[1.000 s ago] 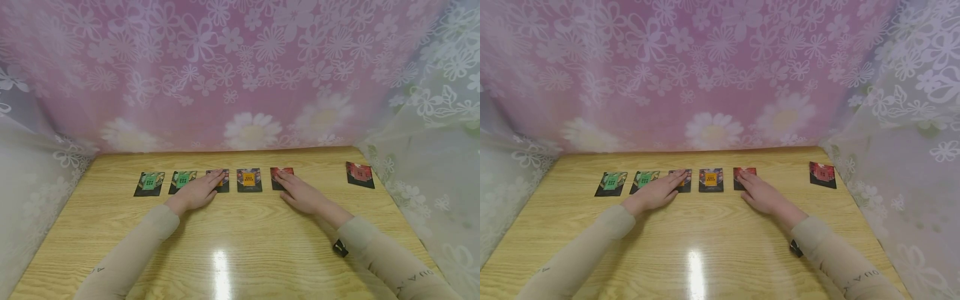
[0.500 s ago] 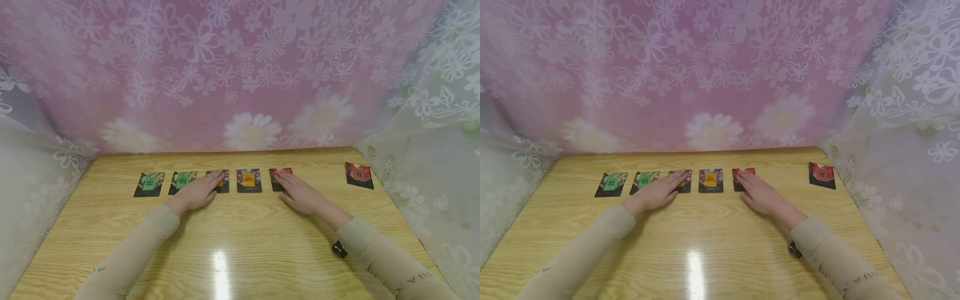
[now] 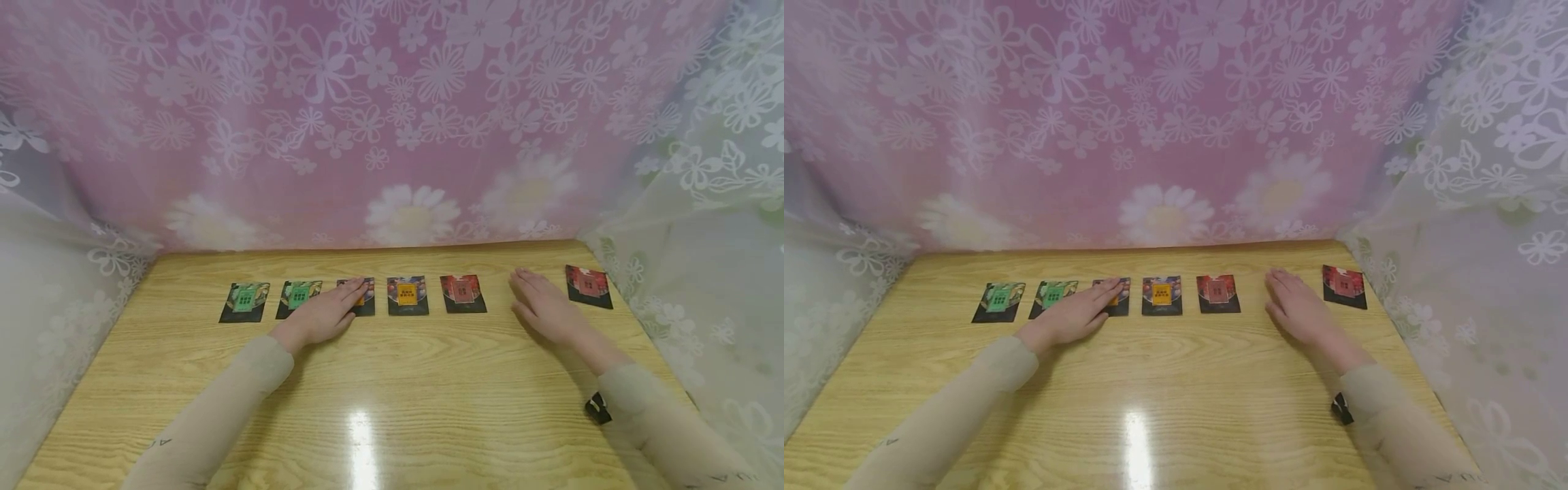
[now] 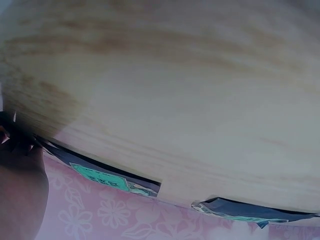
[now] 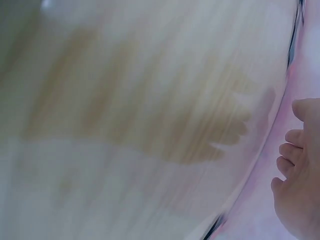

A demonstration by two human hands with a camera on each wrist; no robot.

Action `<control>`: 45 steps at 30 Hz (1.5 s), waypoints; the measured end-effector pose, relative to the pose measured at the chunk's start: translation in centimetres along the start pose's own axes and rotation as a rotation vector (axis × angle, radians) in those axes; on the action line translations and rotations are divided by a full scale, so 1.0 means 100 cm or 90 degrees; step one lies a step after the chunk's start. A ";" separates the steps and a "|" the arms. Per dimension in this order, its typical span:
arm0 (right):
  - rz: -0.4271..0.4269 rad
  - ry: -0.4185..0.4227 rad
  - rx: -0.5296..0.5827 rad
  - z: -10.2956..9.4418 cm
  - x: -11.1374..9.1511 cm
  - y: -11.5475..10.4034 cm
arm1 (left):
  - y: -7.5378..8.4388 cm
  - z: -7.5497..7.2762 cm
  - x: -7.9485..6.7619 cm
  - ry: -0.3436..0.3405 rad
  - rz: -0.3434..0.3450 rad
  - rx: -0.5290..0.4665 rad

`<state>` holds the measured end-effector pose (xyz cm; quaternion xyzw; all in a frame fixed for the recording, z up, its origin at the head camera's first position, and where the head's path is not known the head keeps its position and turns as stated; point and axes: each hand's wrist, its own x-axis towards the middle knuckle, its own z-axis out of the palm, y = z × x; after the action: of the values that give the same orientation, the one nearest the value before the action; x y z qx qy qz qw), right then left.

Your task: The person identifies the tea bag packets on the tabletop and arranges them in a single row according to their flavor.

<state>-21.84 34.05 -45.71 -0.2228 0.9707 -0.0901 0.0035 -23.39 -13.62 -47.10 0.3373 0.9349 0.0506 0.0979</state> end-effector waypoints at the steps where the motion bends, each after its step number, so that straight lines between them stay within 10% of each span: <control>1: 0.009 0.002 0.002 -0.001 -0.004 0.007 | 0.000 0.000 0.000 0.002 0.001 -0.001; 22: 0.130 -0.018 0.010 -0.007 -0.037 0.101 | -0.001 0.002 0.000 0.003 0.002 -0.001; 45: 0.097 -0.064 0.058 -0.008 -0.019 0.059 | -0.003 0.003 0.002 0.001 0.000 -0.004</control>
<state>-22.74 40.18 -46.05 -0.1524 0.9783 -0.1221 0.0694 -23.64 -13.73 -47.44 0.3370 0.9348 0.0536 0.0984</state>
